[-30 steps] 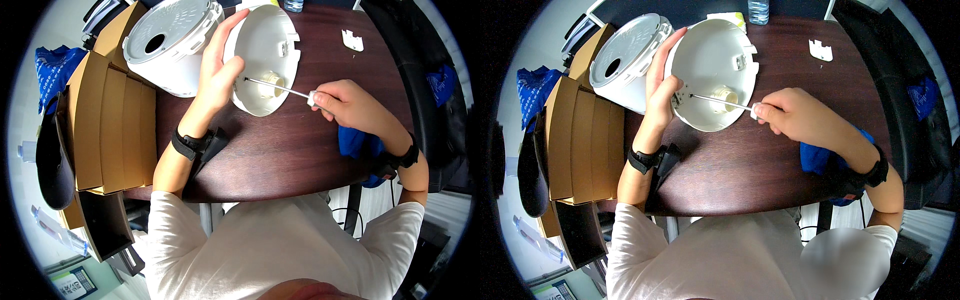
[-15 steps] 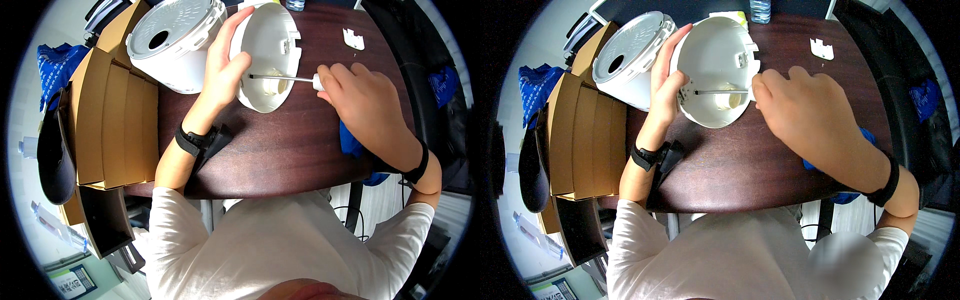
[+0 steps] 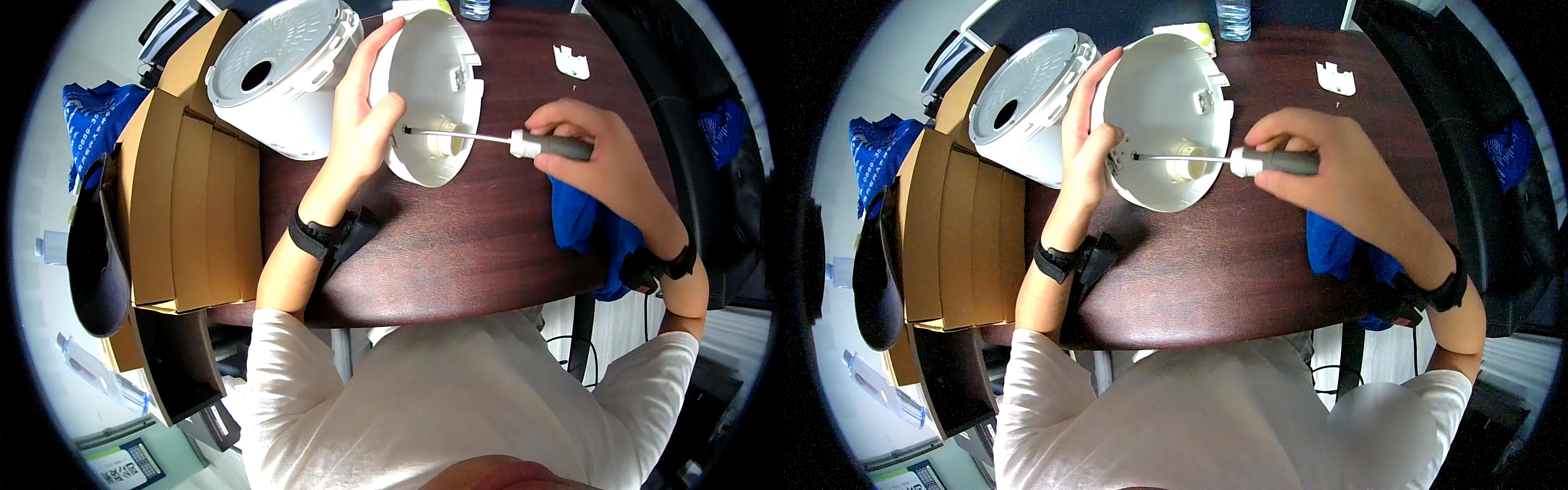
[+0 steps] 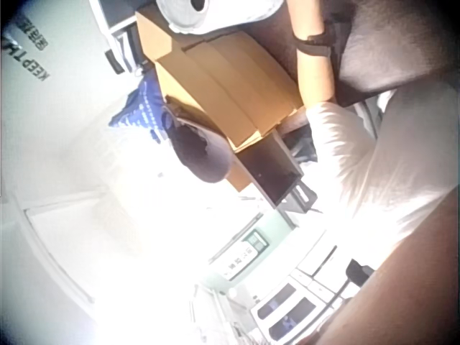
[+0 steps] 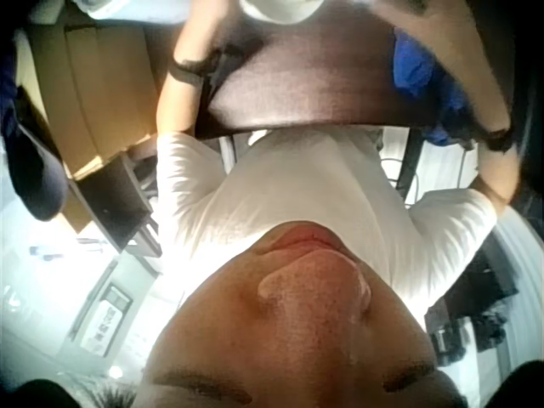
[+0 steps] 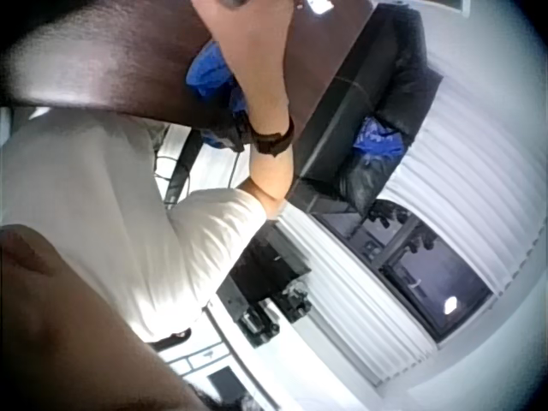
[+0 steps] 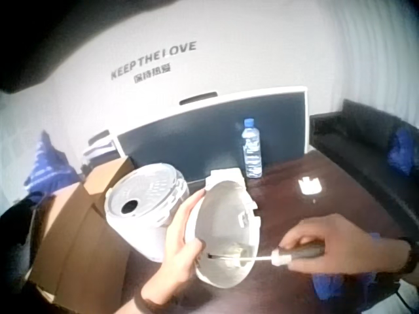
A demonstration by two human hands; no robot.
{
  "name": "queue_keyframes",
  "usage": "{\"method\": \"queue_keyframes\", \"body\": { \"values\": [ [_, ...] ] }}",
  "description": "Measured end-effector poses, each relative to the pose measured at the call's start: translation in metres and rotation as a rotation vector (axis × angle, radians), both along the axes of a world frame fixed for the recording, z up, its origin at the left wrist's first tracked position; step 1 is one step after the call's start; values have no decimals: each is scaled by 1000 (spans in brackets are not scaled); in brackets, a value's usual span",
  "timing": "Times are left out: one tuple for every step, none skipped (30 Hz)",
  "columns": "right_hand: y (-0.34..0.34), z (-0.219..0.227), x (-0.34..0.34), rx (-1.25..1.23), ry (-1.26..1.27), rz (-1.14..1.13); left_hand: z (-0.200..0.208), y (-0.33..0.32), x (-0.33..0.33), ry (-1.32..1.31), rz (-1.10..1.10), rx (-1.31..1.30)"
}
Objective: The person uses a screwdriver to remove screws from the lid of a white rice cooker. They repeatedly unscrew fasteners and place them on the table, gradually detaching parts of the lid.
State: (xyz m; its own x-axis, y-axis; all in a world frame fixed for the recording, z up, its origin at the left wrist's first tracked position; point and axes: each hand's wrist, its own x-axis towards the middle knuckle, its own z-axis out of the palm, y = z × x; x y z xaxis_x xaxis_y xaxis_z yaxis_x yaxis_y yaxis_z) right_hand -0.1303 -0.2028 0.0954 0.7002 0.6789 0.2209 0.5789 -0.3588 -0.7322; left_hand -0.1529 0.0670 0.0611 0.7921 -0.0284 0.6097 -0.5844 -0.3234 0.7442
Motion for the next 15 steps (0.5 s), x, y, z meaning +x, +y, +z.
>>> {"method": "queue_keyframes", "body": {
  "values": [
    [-2,-4,3,21,2,-38,1,-1,0,-4,0,4],
    [-4,-6,7,41,3,-76,1,-1,0,-8,0,9],
    [-6,-6,10,42,24,-113,1,-1,0,-20,-5,18],
    [-6,-7,14,64,42,-107,1,-1,1,-31,-9,27],
    [-7,-10,17,86,60,-101,0,-1,1,-42,-14,36],
    [-7,-11,21,107,78,-96,-1,-1,3,-24,-18,9],
    [-4,-9,24,70,-105,-39,-1,0,3,-5,-17,-15],
    [-1,-4,26,33,-289,17,-1,1,3,14,-16,-40],
    [1,1,27,-4,-472,72,-1,2,3,24,-10,-43],
    [3,5,28,-76,-506,71,0,3,2,32,-7,-46],
    [4,10,29,-149,-540,70,0,3,2,41,-4,-49],
    [4,14,30,-222,-572,68,2,2,2,35,-5,-36],
    [5,18,33,-237,-620,86,3,2,1,30,-5,-24],
    [7,22,37,-252,-668,103,3,1,1,26,-5,-13],
    [8,25,39,-267,-716,120,2,2,1,29,1,-7]
  ]
}}
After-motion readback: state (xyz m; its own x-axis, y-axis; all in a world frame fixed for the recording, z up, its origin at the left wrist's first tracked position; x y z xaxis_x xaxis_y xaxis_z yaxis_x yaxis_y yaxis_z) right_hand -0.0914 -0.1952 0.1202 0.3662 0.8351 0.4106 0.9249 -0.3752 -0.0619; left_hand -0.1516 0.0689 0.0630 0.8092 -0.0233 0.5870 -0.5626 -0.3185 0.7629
